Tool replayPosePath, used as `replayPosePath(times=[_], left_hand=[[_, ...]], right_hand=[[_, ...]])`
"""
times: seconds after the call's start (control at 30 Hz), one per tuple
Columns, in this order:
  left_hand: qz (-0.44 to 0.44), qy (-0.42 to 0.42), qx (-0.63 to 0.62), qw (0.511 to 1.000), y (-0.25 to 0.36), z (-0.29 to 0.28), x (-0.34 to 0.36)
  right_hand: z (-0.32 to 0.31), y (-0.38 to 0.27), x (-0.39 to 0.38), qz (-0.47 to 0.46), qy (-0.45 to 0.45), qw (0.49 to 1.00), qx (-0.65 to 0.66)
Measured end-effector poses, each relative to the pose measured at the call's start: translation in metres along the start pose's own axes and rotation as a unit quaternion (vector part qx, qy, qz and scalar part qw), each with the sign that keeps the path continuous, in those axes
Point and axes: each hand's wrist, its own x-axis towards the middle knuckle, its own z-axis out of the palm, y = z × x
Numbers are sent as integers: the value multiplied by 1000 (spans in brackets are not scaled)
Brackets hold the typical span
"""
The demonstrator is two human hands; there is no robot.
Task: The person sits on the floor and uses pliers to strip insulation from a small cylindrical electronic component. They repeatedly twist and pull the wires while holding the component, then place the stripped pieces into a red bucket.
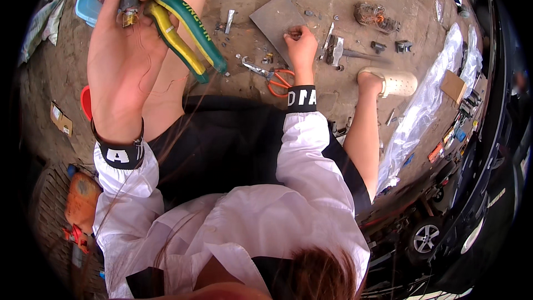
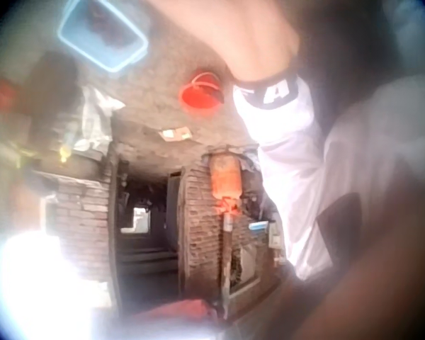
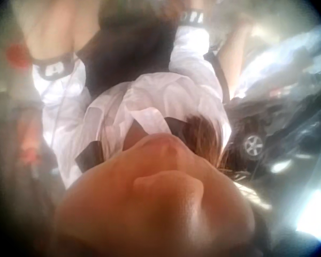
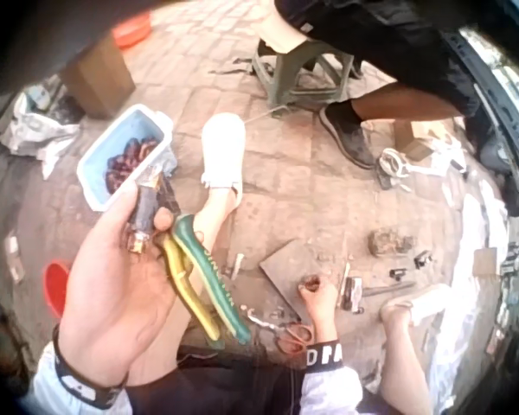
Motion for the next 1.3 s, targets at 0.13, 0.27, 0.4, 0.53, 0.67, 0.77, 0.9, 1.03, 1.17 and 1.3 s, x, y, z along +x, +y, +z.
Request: replayPosePath(times=[0.13, 0.27, 0.4, 0.53, 0.67, 0.77, 0.9, 1.03, 1.17, 1.3], left_hand=[[32, 120, 65, 990, -7, 6, 5], [97, 182, 27, 978, -22, 29, 6], [86, 205, 58, 973, -26, 38, 4], [68, 131, 58, 987, -28, 5, 12], [37, 110, 92, 989, -46, -17, 37], [-11, 179, 127, 975, -68, -26, 58], [-16, 207, 126, 970, -79, -16, 47], [-20, 219, 133, 966, -85, -14, 44], [-30, 226, 132, 965, -87, -13, 42], [-27, 228, 132, 964, -86, -20, 50]], right_hand=[[2, 3, -4, 27, 30, 999, -30], [3, 7, -10, 16, 54, 998, -26], [-3, 4, -27, 7, 81, 996, 24], [-14, -16, -45, 28, 100, 995, 6], [-18, -10, -54, 1, 124, 991, 39], [-19, 14, -59, 30, 116, 987, 106], [-41, 19, -72, 55, 102, 987, 107], [-65, 28, -71, 81, 118, 983, 117], [-78, 30, -47, -10, 159, 986, -50], [-71, 60, 8, -110, 98, 985, -89]])
